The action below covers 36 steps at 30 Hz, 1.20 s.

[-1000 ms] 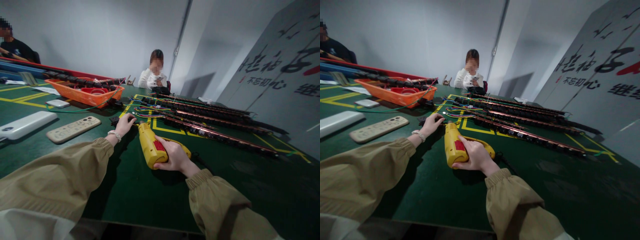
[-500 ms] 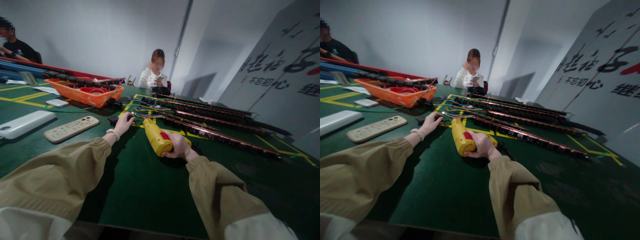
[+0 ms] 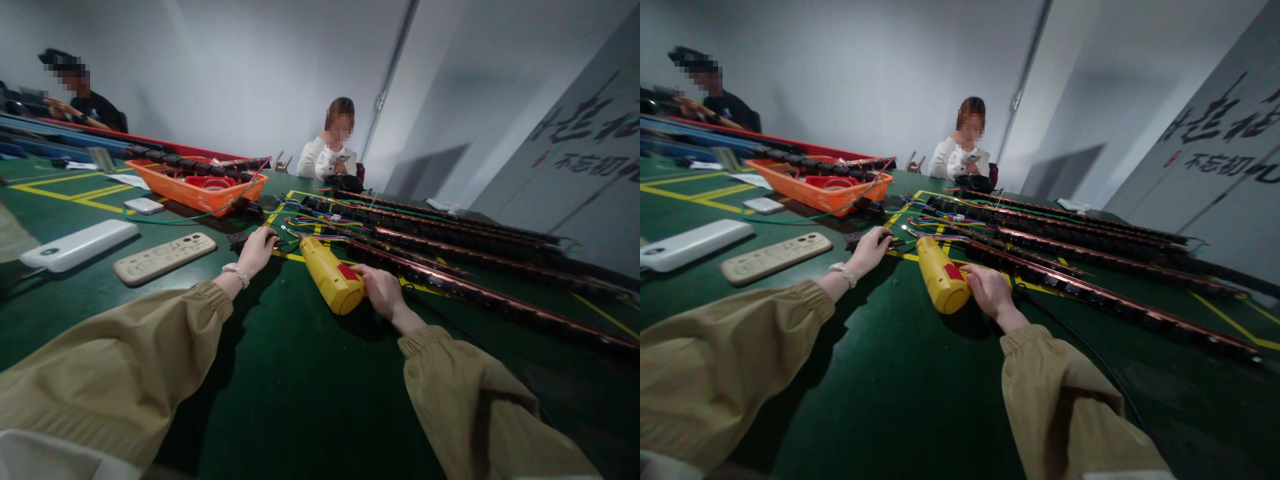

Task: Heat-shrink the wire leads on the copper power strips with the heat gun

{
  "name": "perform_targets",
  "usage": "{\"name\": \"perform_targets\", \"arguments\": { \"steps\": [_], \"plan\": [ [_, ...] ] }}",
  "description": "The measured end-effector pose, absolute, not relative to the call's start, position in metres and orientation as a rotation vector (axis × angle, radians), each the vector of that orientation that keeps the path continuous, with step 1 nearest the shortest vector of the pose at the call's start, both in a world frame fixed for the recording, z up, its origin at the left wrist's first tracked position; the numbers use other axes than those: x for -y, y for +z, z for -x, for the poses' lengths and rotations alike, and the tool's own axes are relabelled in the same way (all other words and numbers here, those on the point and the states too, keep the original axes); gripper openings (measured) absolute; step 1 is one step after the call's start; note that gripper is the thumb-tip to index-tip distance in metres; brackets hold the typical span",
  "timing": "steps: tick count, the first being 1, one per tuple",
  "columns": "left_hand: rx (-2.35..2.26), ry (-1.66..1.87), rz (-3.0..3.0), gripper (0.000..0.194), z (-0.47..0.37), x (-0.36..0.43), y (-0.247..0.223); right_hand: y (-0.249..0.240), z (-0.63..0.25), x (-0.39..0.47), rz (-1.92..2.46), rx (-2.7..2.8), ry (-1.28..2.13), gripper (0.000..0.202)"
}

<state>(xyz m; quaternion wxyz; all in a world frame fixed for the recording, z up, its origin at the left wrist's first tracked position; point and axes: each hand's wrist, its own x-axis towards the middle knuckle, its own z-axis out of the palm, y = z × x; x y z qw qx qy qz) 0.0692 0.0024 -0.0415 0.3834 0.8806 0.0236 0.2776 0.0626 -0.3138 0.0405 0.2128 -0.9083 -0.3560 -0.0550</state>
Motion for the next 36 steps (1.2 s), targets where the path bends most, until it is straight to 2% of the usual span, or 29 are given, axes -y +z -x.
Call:
{"name": "perform_targets", "arguments": {
  "steps": [6,18,27,36],
  "plan": [
    [0.014,0.595,-2.184,0.022,-0.065,-0.002,-0.036,0.041,-0.046,0.322,2.818,0.830,-0.247,0.045],
    [0.012,0.573,-2.189,0.019,-0.061,0.010,-0.031,0.053,-0.016,0.361,2.624,1.149,-0.333,0.037],
    [0.162,0.479,-2.161,0.021,-0.059,0.019,-0.030,0.066,0.005,0.346,2.596,1.050,-0.047,0.032],
    [0.233,0.411,-2.199,0.022,-0.060,0.021,-0.031,0.059,0.010,0.339,2.562,1.131,-0.152,0.032]
  ]
}}
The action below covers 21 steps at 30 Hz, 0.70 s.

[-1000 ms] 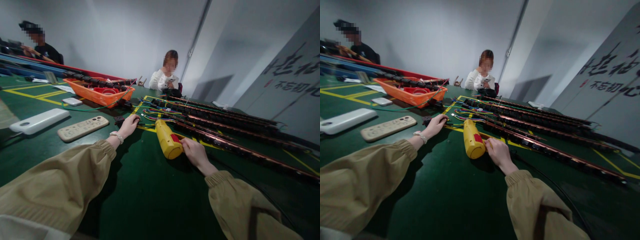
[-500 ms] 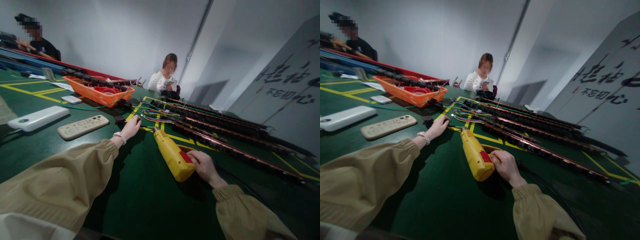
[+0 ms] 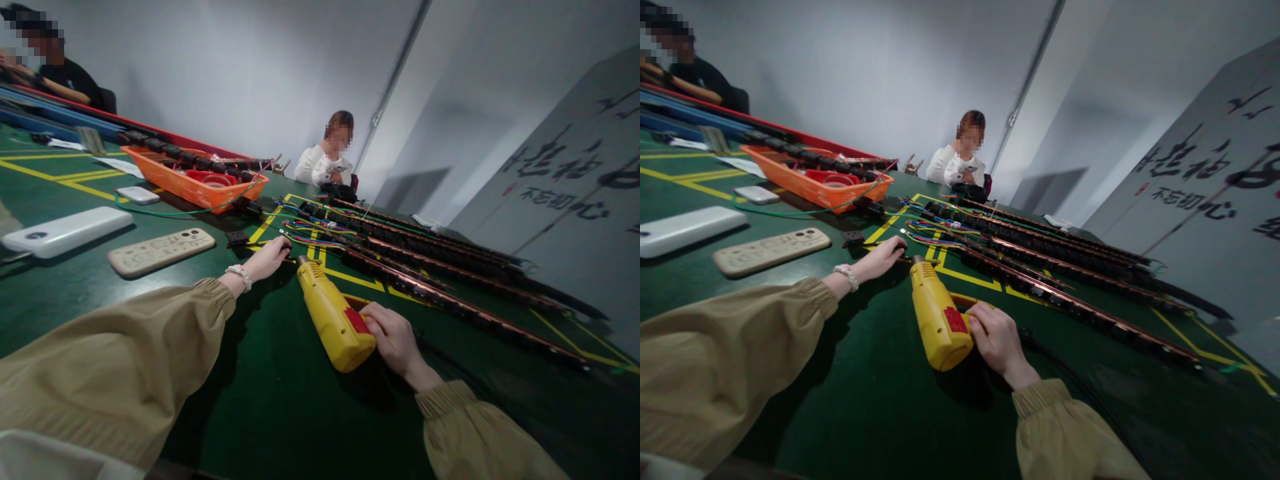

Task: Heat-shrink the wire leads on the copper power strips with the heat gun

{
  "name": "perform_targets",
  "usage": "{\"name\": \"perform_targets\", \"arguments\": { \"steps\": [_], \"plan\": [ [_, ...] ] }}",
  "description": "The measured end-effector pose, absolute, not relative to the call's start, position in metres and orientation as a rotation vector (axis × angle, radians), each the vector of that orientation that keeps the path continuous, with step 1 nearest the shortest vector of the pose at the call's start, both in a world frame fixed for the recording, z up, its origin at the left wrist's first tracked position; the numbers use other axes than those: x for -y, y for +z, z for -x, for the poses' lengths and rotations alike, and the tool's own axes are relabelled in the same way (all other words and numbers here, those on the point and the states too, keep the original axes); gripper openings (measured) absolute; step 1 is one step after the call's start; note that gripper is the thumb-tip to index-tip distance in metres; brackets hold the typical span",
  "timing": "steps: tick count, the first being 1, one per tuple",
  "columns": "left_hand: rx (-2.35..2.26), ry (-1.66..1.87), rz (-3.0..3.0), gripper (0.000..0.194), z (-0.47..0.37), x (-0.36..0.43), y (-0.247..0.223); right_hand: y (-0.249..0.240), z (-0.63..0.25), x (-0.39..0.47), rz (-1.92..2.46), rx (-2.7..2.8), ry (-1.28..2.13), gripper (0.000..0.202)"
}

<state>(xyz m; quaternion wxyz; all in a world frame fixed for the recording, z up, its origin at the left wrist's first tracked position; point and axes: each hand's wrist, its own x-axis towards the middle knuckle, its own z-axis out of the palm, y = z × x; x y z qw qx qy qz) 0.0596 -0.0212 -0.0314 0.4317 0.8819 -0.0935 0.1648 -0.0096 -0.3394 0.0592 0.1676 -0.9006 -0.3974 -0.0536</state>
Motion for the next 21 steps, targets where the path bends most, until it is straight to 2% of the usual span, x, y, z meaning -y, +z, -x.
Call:
{"name": "perform_targets", "arguments": {
  "steps": [8,15,21],
  "plan": [
    [0.191,0.392,-2.194,0.020,-0.057,0.021,-0.030,0.056,-0.004,0.345,2.628,1.179,-0.179,0.041],
    [0.181,0.416,-2.177,0.022,-0.057,0.019,-0.032,0.058,-0.014,0.359,2.758,1.028,-0.109,0.046],
    [0.176,0.425,-2.189,0.024,-0.056,0.018,-0.032,0.055,-0.022,0.367,2.812,0.926,-0.177,0.047]
  ]
}}
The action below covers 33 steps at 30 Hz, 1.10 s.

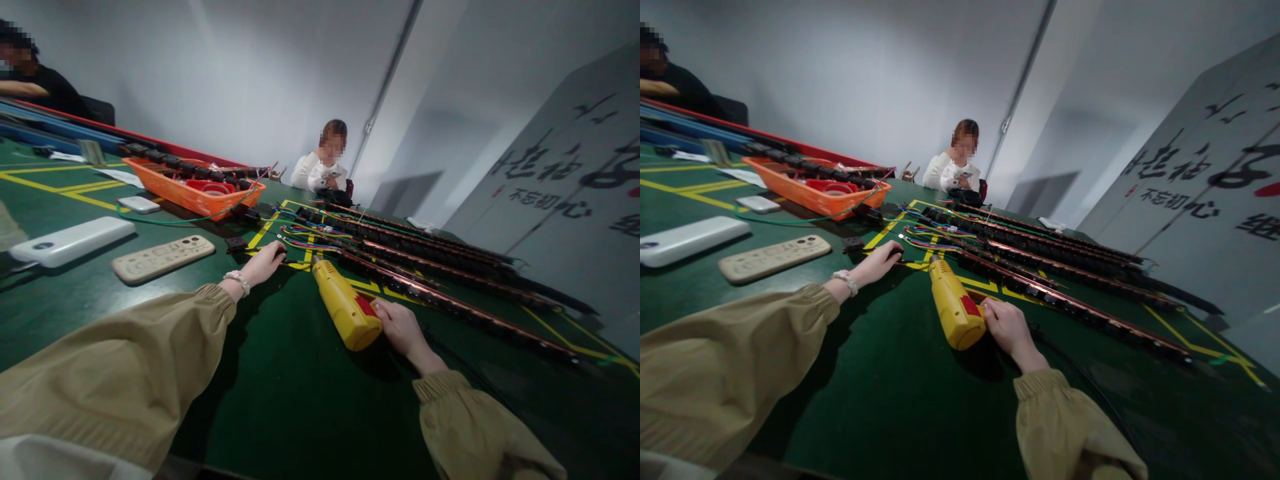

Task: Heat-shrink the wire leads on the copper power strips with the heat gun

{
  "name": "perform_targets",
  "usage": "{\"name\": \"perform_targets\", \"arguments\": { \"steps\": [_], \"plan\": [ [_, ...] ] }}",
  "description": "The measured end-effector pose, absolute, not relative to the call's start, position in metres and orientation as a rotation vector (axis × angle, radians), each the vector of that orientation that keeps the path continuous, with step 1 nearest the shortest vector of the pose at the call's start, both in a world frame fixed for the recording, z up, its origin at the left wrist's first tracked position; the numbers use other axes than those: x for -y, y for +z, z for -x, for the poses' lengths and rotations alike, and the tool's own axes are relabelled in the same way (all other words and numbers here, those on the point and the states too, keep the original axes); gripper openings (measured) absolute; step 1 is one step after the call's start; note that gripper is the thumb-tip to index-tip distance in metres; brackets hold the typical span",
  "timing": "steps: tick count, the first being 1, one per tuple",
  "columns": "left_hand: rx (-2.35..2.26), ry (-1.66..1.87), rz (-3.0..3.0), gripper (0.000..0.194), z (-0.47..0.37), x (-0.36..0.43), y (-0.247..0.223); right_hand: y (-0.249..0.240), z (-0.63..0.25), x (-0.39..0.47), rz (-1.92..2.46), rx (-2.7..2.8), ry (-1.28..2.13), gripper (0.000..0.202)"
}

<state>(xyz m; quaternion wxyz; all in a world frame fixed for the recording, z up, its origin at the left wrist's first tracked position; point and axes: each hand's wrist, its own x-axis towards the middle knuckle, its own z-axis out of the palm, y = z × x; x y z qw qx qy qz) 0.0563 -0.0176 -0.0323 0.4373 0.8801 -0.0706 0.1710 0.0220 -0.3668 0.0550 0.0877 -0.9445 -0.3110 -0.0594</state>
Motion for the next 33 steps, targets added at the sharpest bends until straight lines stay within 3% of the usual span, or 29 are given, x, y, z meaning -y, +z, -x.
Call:
{"name": "perform_targets", "arguments": {
  "steps": [10,29,33],
  "plan": [
    [0.194,0.396,-2.497,0.037,-0.047,0.026,-0.024,0.056,-0.012,0.360,2.800,0.974,-0.306,0.044],
    [0.177,0.367,-2.566,0.039,-0.041,0.027,-0.018,0.057,0.007,0.336,2.644,1.189,-0.218,0.042],
    [0.147,0.376,-2.570,0.051,-0.041,0.027,-0.019,0.057,0.006,0.336,2.677,1.167,-0.193,0.045]
  ]
}}
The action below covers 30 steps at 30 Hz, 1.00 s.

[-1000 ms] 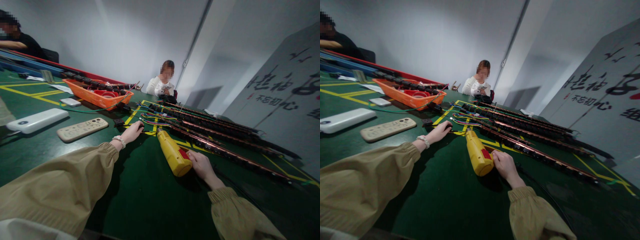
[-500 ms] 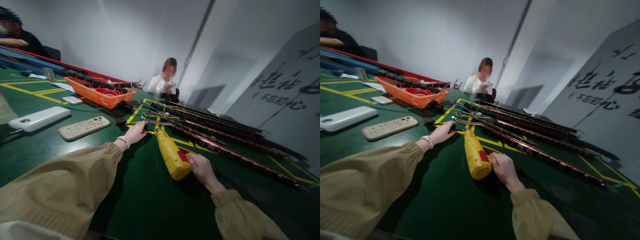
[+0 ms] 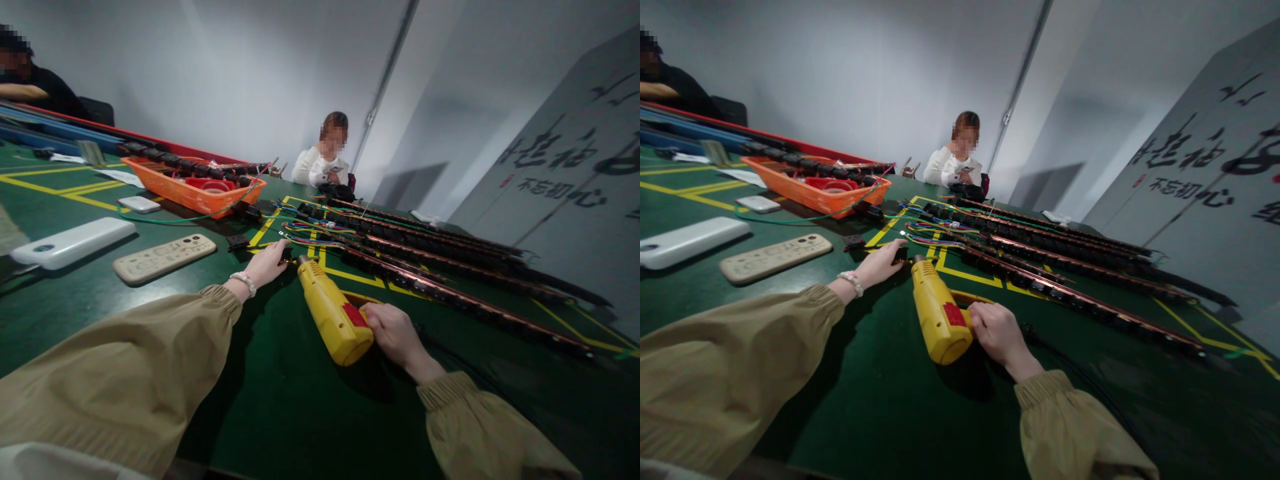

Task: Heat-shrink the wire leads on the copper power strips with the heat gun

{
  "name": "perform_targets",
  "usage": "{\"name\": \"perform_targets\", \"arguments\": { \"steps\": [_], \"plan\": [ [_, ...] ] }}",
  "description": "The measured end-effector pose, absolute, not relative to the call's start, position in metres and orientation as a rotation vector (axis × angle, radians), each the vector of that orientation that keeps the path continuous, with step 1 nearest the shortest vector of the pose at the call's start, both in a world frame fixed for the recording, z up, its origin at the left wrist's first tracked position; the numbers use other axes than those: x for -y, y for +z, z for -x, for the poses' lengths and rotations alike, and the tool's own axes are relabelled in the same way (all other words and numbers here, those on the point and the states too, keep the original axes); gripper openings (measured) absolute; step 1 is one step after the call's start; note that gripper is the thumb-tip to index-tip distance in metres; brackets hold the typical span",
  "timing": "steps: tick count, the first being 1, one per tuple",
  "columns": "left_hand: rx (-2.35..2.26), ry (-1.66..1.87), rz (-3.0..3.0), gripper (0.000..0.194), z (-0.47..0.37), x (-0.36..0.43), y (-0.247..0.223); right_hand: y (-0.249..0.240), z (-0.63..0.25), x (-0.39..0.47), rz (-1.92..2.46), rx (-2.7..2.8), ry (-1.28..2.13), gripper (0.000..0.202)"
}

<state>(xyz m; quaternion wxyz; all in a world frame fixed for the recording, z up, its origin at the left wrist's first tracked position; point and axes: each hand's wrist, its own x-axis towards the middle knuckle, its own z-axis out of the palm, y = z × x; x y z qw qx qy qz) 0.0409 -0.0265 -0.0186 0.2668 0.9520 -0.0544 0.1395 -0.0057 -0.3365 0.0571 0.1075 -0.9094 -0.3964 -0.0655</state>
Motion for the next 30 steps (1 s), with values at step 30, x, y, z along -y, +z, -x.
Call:
{"name": "perform_targets", "arguments": {
  "steps": [30],
  "plan": [
    [0.185,0.417,-2.427,0.041,-0.048,0.018,-0.030,0.054,-0.001,0.347,2.749,1.093,-0.336,0.047]
  ]
}}
